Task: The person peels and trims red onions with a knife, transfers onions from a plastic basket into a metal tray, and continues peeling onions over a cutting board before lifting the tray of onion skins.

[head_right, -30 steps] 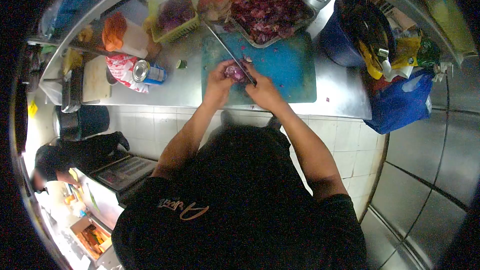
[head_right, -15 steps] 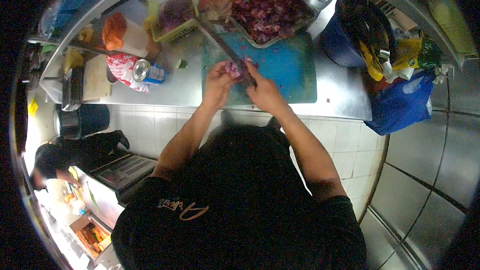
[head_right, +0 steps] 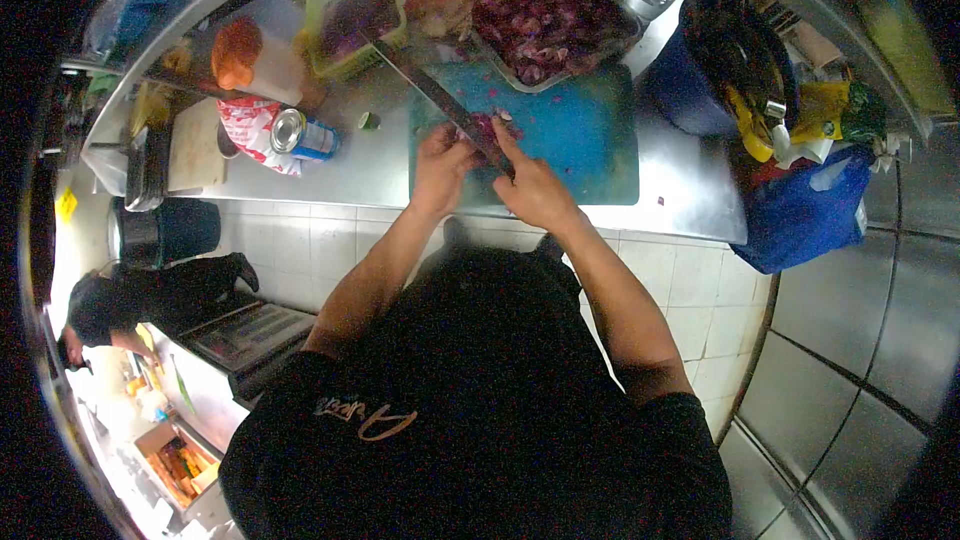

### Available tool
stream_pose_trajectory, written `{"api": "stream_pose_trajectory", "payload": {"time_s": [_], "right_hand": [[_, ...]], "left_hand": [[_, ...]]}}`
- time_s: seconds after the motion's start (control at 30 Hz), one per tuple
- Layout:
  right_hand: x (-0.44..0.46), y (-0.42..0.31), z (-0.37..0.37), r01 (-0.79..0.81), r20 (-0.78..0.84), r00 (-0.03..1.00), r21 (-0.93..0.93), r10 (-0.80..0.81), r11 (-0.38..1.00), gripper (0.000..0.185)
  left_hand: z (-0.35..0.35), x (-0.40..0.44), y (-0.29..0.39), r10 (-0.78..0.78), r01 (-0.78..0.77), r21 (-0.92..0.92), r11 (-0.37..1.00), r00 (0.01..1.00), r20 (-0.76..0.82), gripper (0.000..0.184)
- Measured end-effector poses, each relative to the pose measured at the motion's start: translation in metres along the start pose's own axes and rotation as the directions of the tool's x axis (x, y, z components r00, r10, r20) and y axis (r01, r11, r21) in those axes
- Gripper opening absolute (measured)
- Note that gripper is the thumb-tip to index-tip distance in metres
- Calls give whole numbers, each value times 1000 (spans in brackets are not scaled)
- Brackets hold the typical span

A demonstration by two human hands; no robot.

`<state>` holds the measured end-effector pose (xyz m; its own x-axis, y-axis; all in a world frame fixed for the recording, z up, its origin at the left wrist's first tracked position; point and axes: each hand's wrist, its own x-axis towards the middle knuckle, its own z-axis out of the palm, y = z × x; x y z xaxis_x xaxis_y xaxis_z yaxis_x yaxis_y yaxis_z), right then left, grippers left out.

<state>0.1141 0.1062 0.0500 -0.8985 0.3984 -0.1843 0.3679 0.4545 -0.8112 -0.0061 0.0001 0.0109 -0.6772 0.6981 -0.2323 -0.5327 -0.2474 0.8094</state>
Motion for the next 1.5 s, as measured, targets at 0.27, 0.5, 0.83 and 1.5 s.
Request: {"api": "stream_pose_trajectory", "payload": {"time_s": [0.27,0.5,0.83,1.5], "right_hand": [[1,2,-11,-126,39,992,175,121,977,73],[-10,-16,-11,-46,-51,998,26,47,999,70],[9,32,3,-97,-42,992,332,117,938,63],[12,43,2,-144,-111,978,260,178,955,59]], "left_hand": [[-2,-2,-5,49,-50,70,996,999,23,31],[1,-3,1,21,-20,85,996,1000,-11,36],[-6,4,-6,-84,128,-298,946,984,155,39],[-6,2,-4,-100,119,-185,975,989,111,43]]}}
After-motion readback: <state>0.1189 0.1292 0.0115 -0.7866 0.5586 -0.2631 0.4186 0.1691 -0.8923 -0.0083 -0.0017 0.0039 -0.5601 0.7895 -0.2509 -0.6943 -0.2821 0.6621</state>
